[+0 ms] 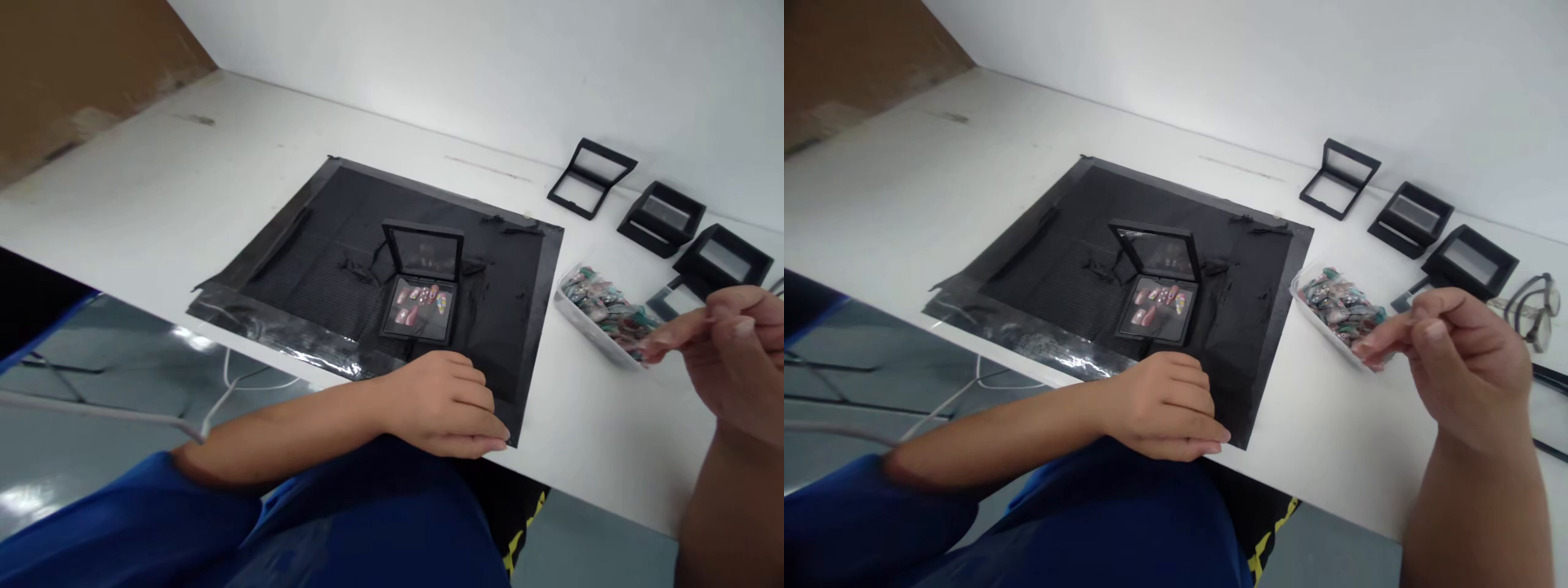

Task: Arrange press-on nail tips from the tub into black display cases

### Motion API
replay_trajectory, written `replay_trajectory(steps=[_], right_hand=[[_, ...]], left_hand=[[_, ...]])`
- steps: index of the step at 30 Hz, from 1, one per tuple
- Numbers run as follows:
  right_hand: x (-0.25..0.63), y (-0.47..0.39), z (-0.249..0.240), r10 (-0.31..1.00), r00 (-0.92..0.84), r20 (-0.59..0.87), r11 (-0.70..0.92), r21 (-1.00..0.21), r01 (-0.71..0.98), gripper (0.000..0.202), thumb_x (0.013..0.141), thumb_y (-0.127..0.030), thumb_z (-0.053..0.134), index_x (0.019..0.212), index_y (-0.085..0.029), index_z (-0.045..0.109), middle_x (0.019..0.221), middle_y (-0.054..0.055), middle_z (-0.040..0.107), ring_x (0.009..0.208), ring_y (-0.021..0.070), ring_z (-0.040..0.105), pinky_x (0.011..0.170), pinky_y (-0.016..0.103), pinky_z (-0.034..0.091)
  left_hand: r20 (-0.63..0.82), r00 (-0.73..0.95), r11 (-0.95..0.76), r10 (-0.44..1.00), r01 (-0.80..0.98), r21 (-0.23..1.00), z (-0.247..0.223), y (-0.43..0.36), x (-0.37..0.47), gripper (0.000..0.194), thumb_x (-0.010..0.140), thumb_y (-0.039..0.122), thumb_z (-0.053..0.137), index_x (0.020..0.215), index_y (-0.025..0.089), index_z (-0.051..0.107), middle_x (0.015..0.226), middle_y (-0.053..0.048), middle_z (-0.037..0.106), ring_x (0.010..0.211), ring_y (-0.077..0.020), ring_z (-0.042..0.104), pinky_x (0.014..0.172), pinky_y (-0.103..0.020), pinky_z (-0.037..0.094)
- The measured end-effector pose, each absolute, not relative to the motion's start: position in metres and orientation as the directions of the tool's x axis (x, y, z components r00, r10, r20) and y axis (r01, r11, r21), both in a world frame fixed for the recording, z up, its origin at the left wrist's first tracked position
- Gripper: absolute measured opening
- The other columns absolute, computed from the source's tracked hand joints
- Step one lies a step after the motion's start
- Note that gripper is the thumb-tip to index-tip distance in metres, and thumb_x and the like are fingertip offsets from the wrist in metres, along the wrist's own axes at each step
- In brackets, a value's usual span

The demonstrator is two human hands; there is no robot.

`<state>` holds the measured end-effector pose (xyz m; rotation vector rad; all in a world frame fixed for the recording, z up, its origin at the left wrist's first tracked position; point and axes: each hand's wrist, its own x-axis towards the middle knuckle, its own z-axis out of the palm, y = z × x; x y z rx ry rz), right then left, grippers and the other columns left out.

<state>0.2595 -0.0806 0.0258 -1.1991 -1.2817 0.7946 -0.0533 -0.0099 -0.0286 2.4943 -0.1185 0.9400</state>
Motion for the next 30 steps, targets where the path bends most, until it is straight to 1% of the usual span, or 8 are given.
replay_trajectory(steps=[5,13,21,24,26,28,29,30], right_hand=[[0.257,-0.082,0.03,0.96,0.109,0.258,0.243,-0.961,0.134,0.021,0.096,-0.044,0.063,0.092,-0.023,0.061,0.066,0.003,0.069,0.057,0.0221,0.068,0.05,0.035,0.059],[0.248,-0.084,0.034,0.953,0.095,0.286,0.272,-0.952,0.137,0.02,0.098,-0.043,0.06,0.09,-0.025,0.059,0.057,-0.001,0.059,0.052,0.0191,0.061,0.049,0.033,0.053],[0.208,-0.091,0.046,0.956,0.111,0.271,0.265,-0.962,0.059,0.023,0.097,-0.045,0.061,0.085,-0.025,0.058,0.054,-0.002,0.052,0.045,0.0169,0.052,0.043,0.032,0.047],[0.179,-0.098,0.049,0.936,0.132,0.325,0.312,-0.944,0.109,0.019,0.096,-0.041,0.063,0.085,-0.024,0.061,0.052,-0.003,0.05,0.046,0.0165,0.051,0.043,0.033,0.046],[0.159,-0.101,0.046,0.92,0.167,0.354,0.327,-0.93,0.171,0.015,0.095,-0.037,0.063,0.087,-0.024,0.062,0.053,-0.003,0.049,0.048,0.0167,0.052,0.047,0.034,0.047],[0.139,-0.099,0.04,0.936,0.17,0.307,0.256,-0.929,0.268,0.015,0.096,-0.037,0.062,0.086,-0.025,0.062,0.057,-0.002,0.052,0.052,0.0168,0.055,0.051,0.034,0.048],[0.13,-0.096,0.035,0.953,0.157,0.259,0.198,-0.925,0.324,0.016,0.095,-0.038,0.063,0.086,-0.025,0.062,0.059,-0.002,0.054,0.054,0.0164,0.056,0.052,0.033,0.047],[0.122,-0.091,0.03,0.97,0.132,0.204,0.141,-0.916,0.375,0.017,0.094,-0.04,0.065,0.085,-0.025,0.062,0.06,-0.002,0.055,0.055,0.0156,0.056,0.051,0.031,0.045]], left_hand=[[0.639,0.765,-0.888,0.079,-0.237,0.394,-0.028,-0.01,-0.053,0.011,0.088,0.027,0.072,0.094,0.018,0.073,0.072,0.004,0.072,0.062,-0.0091,0.063,0.054,-0.029,0.044],[0.629,0.773,-0.901,0.078,-0.215,0.377,-0.027,-0.01,-0.053,0.011,0.09,0.029,0.069,0.093,0.02,0.074,0.07,0.005,0.072,0.062,-0.0077,0.065,0.054,-0.028,0.045],[0.729,0.68,-0.942,0.081,-0.187,0.279,-0.026,-0.009,-0.054,0.012,0.09,0.032,0.069,0.089,0.023,0.075,0.066,0.007,0.071,0.06,-0.0063,0.063,0.055,-0.026,0.045],[0.832,0.553,-0.977,0.034,-0.155,0.143,-0.02,-0.005,-0.065,0.012,0.088,0.034,0.07,0.086,0.024,0.075,0.067,0.007,0.072,0.068,-0.0079,0.065,0.059,-0.025,0.048],[0.852,0.524,-0.996,-0.002,-0.076,0.044,-0.017,0.002,-0.083,0.013,0.088,0.037,0.07,0.091,0.026,0.076,0.081,0.006,0.077,0.08,-0.0105,0.069,0.069,-0.026,0.053],[0.833,0.553,-0.999,0.019,0.042,-0.005,-0.016,0.013,-0.11,0.017,0.089,0.039,0.068,0.102,0.029,0.075,0.099,0.004,0.078,0.094,-0.0131,0.07,0.081,-0.029,0.055],[0.824,0.563,-0.995,0.056,0.1,0.0,-0.018,0.019,-0.126,0.018,0.09,0.037,0.066,0.106,0.031,0.074,0.103,0.003,0.078,0.097,-0.0137,0.069,0.085,-0.03,0.055],[0.842,0.535,-0.991,0.073,0.136,-0.001,-0.02,0.026,-0.143,0.017,0.089,0.034,0.068,0.104,0.029,0.073,0.098,0.001,0.077,0.093,-0.0136,0.069,0.081,-0.028,0.055]])
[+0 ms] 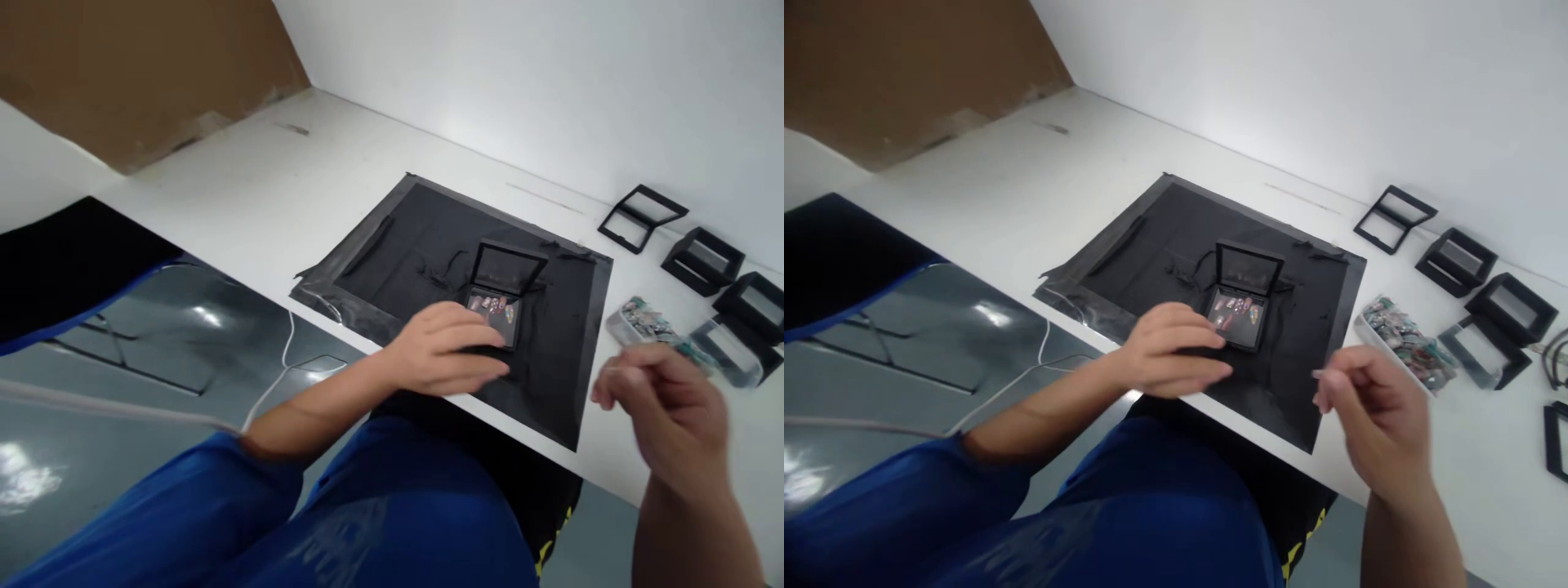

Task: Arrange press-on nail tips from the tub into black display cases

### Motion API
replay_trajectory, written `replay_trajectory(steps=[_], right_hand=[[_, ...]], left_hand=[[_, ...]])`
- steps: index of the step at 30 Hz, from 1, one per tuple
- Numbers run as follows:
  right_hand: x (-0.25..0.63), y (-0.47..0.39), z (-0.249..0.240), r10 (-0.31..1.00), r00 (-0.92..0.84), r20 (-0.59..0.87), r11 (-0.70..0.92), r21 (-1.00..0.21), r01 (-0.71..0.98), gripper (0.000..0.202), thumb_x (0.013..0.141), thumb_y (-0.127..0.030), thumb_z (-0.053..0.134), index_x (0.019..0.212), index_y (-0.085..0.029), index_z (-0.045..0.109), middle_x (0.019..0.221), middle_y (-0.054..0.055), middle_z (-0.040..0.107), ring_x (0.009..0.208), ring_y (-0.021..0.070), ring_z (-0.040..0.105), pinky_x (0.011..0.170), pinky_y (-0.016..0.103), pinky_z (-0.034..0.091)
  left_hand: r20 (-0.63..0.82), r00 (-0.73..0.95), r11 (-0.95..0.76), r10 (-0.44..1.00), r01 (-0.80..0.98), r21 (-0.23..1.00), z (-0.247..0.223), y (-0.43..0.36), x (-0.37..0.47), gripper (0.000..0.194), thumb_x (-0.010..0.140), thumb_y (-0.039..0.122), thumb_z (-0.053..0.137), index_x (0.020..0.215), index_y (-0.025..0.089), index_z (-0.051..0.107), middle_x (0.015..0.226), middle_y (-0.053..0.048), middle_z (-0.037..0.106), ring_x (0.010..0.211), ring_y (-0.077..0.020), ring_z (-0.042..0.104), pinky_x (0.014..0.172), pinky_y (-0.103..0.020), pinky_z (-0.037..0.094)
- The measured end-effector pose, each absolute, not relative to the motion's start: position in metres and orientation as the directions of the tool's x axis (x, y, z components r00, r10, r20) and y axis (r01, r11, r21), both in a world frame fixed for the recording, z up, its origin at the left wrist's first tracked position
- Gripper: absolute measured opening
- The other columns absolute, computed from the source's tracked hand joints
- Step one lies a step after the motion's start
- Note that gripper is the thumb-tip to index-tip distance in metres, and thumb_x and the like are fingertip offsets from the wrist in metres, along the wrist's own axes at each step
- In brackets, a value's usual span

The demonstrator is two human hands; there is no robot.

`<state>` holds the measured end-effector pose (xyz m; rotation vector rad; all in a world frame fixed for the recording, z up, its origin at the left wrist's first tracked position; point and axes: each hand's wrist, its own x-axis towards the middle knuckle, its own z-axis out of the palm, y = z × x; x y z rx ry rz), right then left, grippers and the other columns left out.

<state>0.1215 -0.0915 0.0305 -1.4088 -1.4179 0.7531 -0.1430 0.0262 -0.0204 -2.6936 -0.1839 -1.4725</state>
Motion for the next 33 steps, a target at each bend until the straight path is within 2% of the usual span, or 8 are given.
replay_trajectory(steps=[3,5,9,14,18,24,28,33], right_hand=[[0.101,-0.071,0.015,0.999,0.039,0.022,-0.002,-0.846,0.533,0.025,0.091,-0.047,0.068,0.084,-0.024,0.064,0.058,-0.004,0.048,0.05,0.0109,0.045,0.047,0.026,0.035],[0.091,-0.056,0.006,0.998,0.019,-0.068,-0.065,-0.781,0.621,0.033,0.091,-0.054,0.065,0.082,-0.023,0.064,0.056,-0.006,0.041,0.05,0.0095,0.038,0.047,0.025,0.031],[0.08,-0.036,-0.008,0.994,0.075,-0.082,-0.111,-0.707,0.699,0.041,0.09,-0.062,0.06,0.082,-0.022,0.066,0.056,-0.005,0.042,0.051,0.0099,0.038,0.05,0.026,0.032],[0.078,-0.033,-0.011,0.989,0.133,-0.07,-0.148,-0.618,0.772,0.043,0.089,-0.065,0.061,0.082,-0.023,0.069,0.054,-0.005,0.044,0.05,0.0107,0.04,0.05,0.027,0.032],[0.079,-0.037,-0.009,0.985,0.164,-0.046,-0.161,-0.57,0.806,0.039,0.088,-0.063,0.064,0.086,-0.024,0.067,0.057,-0.006,0.048,0.05,0.0106,0.042,0.05,0.027,0.033],[0.087,-0.041,-0.013,0.994,0.104,0.018,-0.073,-0.59,0.804,0.033,0.092,-0.057,0.063,0.103,-0.026,0.069,0.066,-0.004,0.05,0.058,0.0116,0.047,0.056,0.027,0.039],[0.099,-0.035,-0.014,0.999,-0.038,0.015,0.039,-0.613,0.789,0.029,0.091,-0.053,0.065,0.101,-0.026,0.073,0.076,0.0,0.055,0.067,0.0137,0.051,0.058,0.028,0.039],[0.104,-0.028,-0.017,0.994,-0.097,0.047,0.105,-0.623,0.775,0.024,0.091,-0.05,0.068,0.093,-0.027,0.075,0.071,-0.001,0.051,0.063,0.0124,0.046,0.058,0.028,0.036]], left_hand=[[0.867,0.47,-0.972,0.167,0.224,0.066,-0.03,0.045,-0.187,0.019,0.082,0.021,0.071,0.1,0.025,0.072,0.089,-0.001,0.072,0.077,-0.0116,0.066,0.07,-0.026,0.053],[0.831,0.466,-0.941,0.303,0.284,0.184,-0.034,0.053,-0.204,0.017,0.084,0.019,0.069,0.1,0.025,0.071,0.088,0.0,0.071,0.076,-0.0103,0.066,0.07,-0.024,0.052],[0.693,0.552,-0.885,0.463,0.32,0.337,-0.036,0.056,-0.207,0.013,0.092,0.026,0.063,0.1,0.023,0.073,0.094,-0.002,0.074,0.084,-0.0107,0.068,0.075,-0.025,0.053],[0.553,0.704,-0.895,0.446,0.368,0.254,-0.036,0.053,-0.198,0.021,0.098,0.033,0.058,0.111,0.025,0.072,0.11,-0.002,0.074,0.099,-0.0143,0.068,0.081,-0.028,0.049],[0.485,0.745,-0.889,0.458,0.377,0.261,-0.037,0.054,-0.198,0.027,0.099,0.036,0.056,0.121,0.027,0.069,0.121,-0.003,0.072,0.11,-0.0177,0.066,0.086,-0.031,0.049],[0.453,0.765,-0.889,0.457,0.382,0.253,-0.037,0.054,-0.198,0.027,0.1,0.035,0.056,0.122,0.028,0.069,0.127,-0.003,0.07,0.115,-0.0192,0.064,0.09,-0.032,0.047],[0.442,0.761,-0.879,0.476,0.39,0.275,-0.036,0.054,-0.197,0.026,0.1,0.037,0.055,0.119,0.027,0.07,0.117,-0.002,0.073,0.108,-0.0164,0.065,0.086,-0.03,0.045],[0.44,0.748,-0.867,0.498,0.413,0.28,-0.034,0.055,-0.196,0.021,0.1,0.036,0.056,0.104,0.026,0.073,0.097,-0.001,0.072,0.094,-0.0142,0.064,0.078,-0.028,0.042]])
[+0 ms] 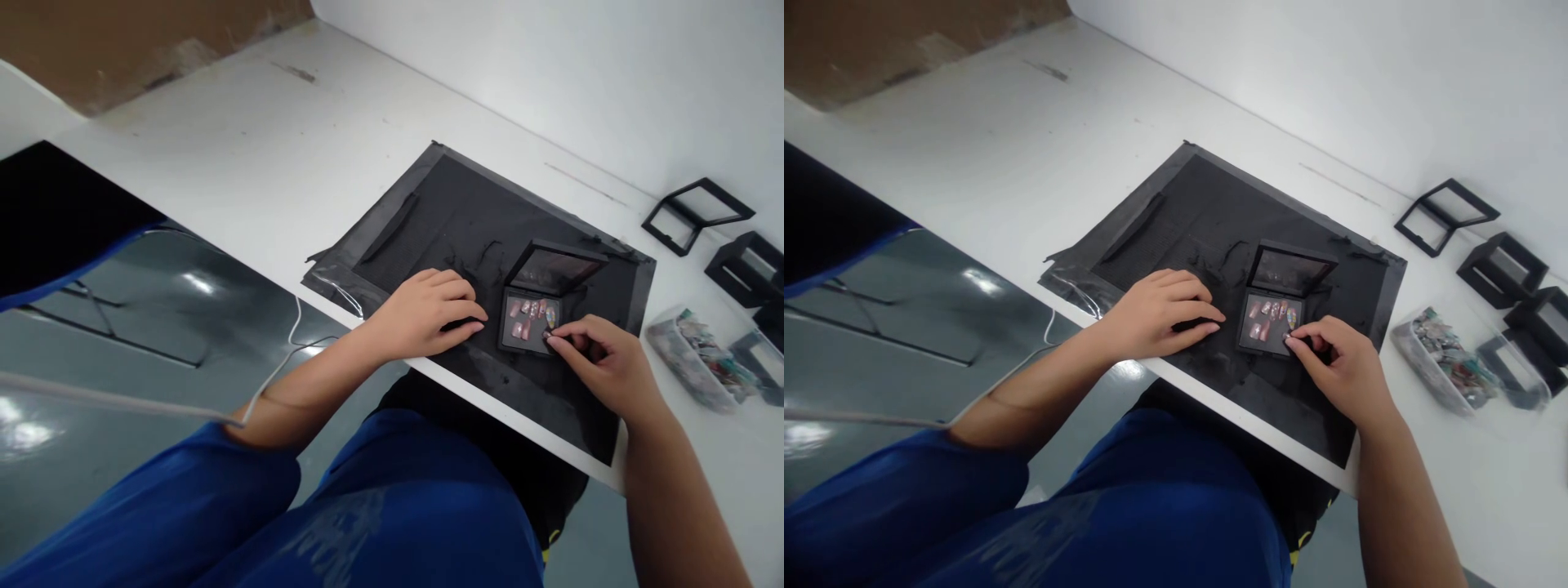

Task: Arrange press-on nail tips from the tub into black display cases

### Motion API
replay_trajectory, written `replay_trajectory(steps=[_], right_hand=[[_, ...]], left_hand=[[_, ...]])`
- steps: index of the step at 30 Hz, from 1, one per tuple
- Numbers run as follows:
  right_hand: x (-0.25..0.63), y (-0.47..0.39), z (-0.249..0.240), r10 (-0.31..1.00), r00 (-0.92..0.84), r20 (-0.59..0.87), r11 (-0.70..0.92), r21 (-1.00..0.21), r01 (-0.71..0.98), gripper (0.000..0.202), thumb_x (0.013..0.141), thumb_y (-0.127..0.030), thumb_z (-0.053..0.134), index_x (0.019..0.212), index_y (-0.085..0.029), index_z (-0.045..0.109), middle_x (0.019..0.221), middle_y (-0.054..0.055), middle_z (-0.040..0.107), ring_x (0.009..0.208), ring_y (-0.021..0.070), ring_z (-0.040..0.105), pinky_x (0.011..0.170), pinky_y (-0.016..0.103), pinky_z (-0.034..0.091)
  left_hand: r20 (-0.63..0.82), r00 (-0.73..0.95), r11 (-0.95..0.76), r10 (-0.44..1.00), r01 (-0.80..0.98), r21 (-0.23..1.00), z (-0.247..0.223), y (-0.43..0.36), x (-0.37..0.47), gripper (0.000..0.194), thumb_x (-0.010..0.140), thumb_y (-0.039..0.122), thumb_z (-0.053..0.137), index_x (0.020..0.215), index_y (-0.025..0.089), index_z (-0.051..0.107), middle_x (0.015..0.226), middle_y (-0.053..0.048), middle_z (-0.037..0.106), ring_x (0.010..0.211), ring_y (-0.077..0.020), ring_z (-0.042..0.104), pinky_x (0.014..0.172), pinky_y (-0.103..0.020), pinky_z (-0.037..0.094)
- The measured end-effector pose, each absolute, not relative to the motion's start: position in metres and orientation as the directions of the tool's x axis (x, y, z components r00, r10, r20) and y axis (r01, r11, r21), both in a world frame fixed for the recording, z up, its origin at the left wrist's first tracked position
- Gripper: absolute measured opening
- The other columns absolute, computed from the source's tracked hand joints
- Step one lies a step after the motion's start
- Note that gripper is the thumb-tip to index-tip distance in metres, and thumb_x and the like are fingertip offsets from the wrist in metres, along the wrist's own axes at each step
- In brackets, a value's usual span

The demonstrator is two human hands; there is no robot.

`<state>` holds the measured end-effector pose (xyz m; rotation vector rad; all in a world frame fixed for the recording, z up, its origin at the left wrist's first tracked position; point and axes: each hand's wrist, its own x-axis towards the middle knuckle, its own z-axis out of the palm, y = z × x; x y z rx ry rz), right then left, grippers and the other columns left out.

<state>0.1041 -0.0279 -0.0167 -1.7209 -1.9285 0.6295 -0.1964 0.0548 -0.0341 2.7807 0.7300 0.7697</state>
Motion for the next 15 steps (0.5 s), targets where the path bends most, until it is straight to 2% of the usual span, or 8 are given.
replay_trajectory(steps=[5,11,15], right_hand=[[0.095,-0.029,-0.019,0.995,-0.041,0.087,0.086,-0.616,0.783,0.026,0.09,-0.05,0.068,0.084,-0.026,0.074,0.068,-0.001,0.053,0.062,0.0132,0.047,0.059,0.03,0.036],[0.077,-0.029,-0.019,0.991,0.107,0.082,-0.035,-0.612,0.79,0.032,0.086,-0.052,0.07,0.071,-0.024,0.069,0.061,-0.001,0.051,0.057,0.0129,0.046,0.055,0.03,0.035],[0.073,-0.033,-0.018,0.983,0.174,0.054,-0.099,-0.642,0.76,0.036,0.088,-0.055,0.067,0.074,-0.022,0.073,0.059,-0.001,0.058,0.054,0.0128,0.05,0.054,0.028,0.038]], left_hand=[[0.462,0.726,-0.861,0.509,0.435,0.264,-0.033,0.055,-0.195,0.019,0.1,0.032,0.055,0.104,0.025,0.073,0.098,0.0,0.074,0.094,-0.0144,0.065,0.078,-0.028,0.042],[0.501,0.633,-0.806,0.59,0.492,0.328,-0.034,0.054,-0.194,0.017,0.097,0.031,0.059,0.102,0.024,0.074,0.097,0.0,0.076,0.094,-0.0145,0.067,0.078,-0.027,0.046],[0.513,0.68,-0.849,0.524,0.466,0.25,-0.038,0.056,-0.195,0.021,0.1,0.028,0.056,0.111,0.023,0.073,0.102,0.0,0.077,0.1,-0.015,0.068,0.081,-0.028,0.046]])
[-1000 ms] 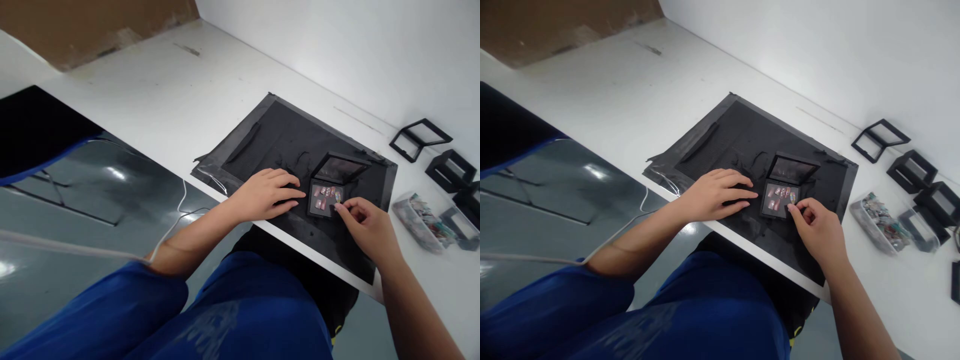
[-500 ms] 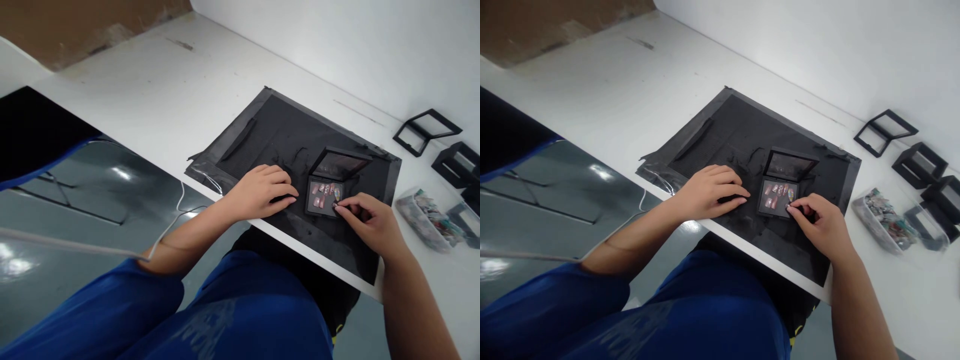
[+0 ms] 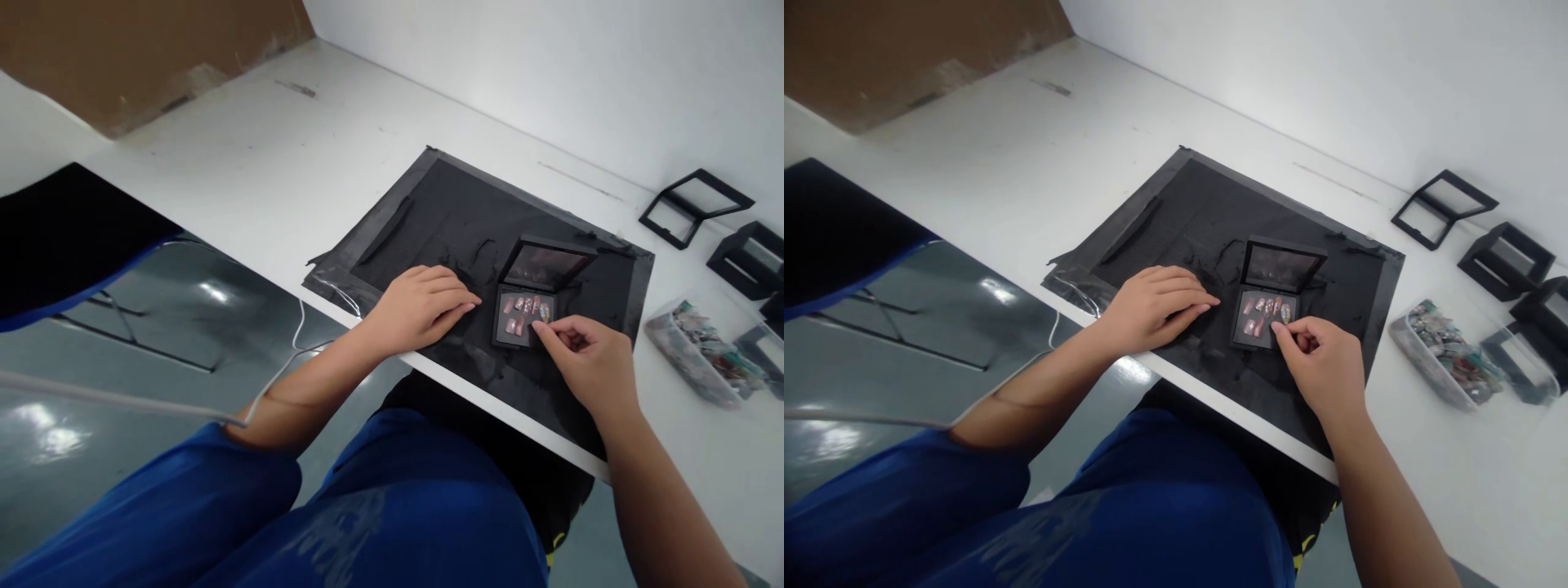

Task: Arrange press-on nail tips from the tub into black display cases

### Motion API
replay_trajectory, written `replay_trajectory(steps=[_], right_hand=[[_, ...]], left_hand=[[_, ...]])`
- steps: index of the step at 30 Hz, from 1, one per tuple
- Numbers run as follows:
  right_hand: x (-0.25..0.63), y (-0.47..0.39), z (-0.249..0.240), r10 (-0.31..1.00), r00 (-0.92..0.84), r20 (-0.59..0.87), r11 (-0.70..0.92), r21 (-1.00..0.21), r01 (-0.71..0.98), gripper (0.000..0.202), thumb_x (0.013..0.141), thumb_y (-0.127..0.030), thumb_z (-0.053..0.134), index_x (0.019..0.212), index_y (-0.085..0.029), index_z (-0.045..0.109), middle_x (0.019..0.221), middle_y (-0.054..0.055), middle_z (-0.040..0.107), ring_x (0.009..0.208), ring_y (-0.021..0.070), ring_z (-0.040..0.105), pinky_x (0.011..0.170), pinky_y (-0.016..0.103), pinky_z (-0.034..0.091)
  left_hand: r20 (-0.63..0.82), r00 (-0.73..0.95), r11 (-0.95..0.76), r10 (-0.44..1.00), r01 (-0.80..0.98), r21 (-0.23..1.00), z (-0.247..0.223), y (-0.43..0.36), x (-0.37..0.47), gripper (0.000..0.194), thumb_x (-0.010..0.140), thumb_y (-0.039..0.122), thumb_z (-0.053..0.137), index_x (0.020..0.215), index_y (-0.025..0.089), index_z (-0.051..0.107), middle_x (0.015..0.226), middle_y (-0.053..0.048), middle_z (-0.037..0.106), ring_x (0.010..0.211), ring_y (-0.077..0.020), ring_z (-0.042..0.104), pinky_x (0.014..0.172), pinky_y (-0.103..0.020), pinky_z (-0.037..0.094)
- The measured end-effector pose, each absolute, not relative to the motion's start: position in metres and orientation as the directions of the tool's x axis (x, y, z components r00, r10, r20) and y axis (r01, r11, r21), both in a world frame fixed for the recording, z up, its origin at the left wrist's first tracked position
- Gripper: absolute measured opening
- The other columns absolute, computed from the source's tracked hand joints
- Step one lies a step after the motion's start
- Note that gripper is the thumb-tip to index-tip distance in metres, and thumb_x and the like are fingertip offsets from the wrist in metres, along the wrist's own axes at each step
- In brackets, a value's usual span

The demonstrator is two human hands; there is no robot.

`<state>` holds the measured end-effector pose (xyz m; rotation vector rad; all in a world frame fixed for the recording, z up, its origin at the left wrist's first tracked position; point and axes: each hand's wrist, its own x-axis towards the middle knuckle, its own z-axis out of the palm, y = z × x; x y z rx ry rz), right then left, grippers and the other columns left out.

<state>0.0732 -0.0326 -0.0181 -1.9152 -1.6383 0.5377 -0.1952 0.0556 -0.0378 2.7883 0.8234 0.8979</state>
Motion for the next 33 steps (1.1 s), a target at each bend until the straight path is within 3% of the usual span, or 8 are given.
replay_trajectory(steps=[4,9,13,19,25,33], right_hand=[[0.076,-0.041,-0.018,0.981,0.182,0.06,-0.095,-0.672,0.734,0.036,0.092,-0.053,0.062,0.082,-0.021,0.076,0.065,0.0,0.066,0.056,0.013,0.056,0.055,0.027,0.041],[0.076,-0.047,-0.018,0.993,0.1,0.068,-0.026,-0.684,0.729,0.032,0.093,-0.049,0.062,0.085,-0.022,0.076,0.071,0.0,0.067,0.059,0.0122,0.057,0.056,0.026,0.043],[0.075,-0.046,-0.019,0.99,0.09,0.108,0.005,-0.669,0.744,0.03,0.095,-0.048,0.061,0.092,-0.023,0.077,0.073,-0.001,0.065,0.061,0.0112,0.056,0.057,0.026,0.043],[0.076,-0.043,-0.022,0.988,0.059,0.143,0.039,-0.6,0.799,0.029,0.094,-0.046,0.063,0.109,-0.026,0.077,0.064,-0.005,0.048,0.054,0.009,0.044,0.054,0.025,0.038],[0.072,-0.044,-0.021,0.986,0.016,0.167,0.083,-0.566,0.82,0.025,0.095,-0.043,0.062,0.108,-0.027,0.077,0.067,-0.004,0.048,0.056,0.008,0.044,0.054,0.024,0.039],[0.071,-0.041,-0.015,0.957,-0.116,0.265,0.244,-0.52,0.819,0.016,0.096,-0.03,0.064,0.105,-0.024,0.076,0.065,-0.005,0.05,0.054,0.0068,0.046,0.051,0.022,0.039]], left_hand=[[0.487,0.762,-0.903,0.426,0.395,0.172,-0.039,0.057,-0.195,0.032,0.101,0.027,0.052,0.13,0.02,0.065,0.111,-0.002,0.077,0.109,-0.018,0.066,0.086,-0.03,0.047],[0.398,0.821,-0.912,0.41,0.377,0.161,-0.037,0.056,-0.193,0.04,0.102,0.037,0.051,0.137,0.02,0.061,0.116,-0.005,0.075,0.108,-0.019,0.064,0.088,-0.033,0.047],[0.37,0.818,-0.897,0.44,0.388,0.21,-0.036,0.056,-0.192,0.036,0.103,0.039,0.05,0.131,0.023,0.065,0.118,-0.004,0.074,0.111,-0.0189,0.063,0.089,-0.033,0.046],[0.372,0.804,-0.883,0.464,0.386,0.269,-0.036,0.057,-0.193,0.031,0.101,0.037,0.053,0.124,0.024,0.069,0.117,-0.002,0.074,0.112,-0.0192,0.062,0.09,-0.033,0.046],[0.357,0.809,-0.877,0.467,0.37,0.307,-0.035,0.057,-0.195,0.026,0.101,0.035,0.053,0.119,0.029,0.071,0.116,0.0,0.073,0.11,-0.0188,0.063,0.09,-0.033,0.044],[0.359,0.8,-0.869,0.48,0.38,0.316,-0.033,0.057,-0.195,0.024,0.1,0.034,0.056,0.116,0.027,0.071,0.115,-0.001,0.074,0.111,-0.0197,0.063,0.09,-0.034,0.045]])
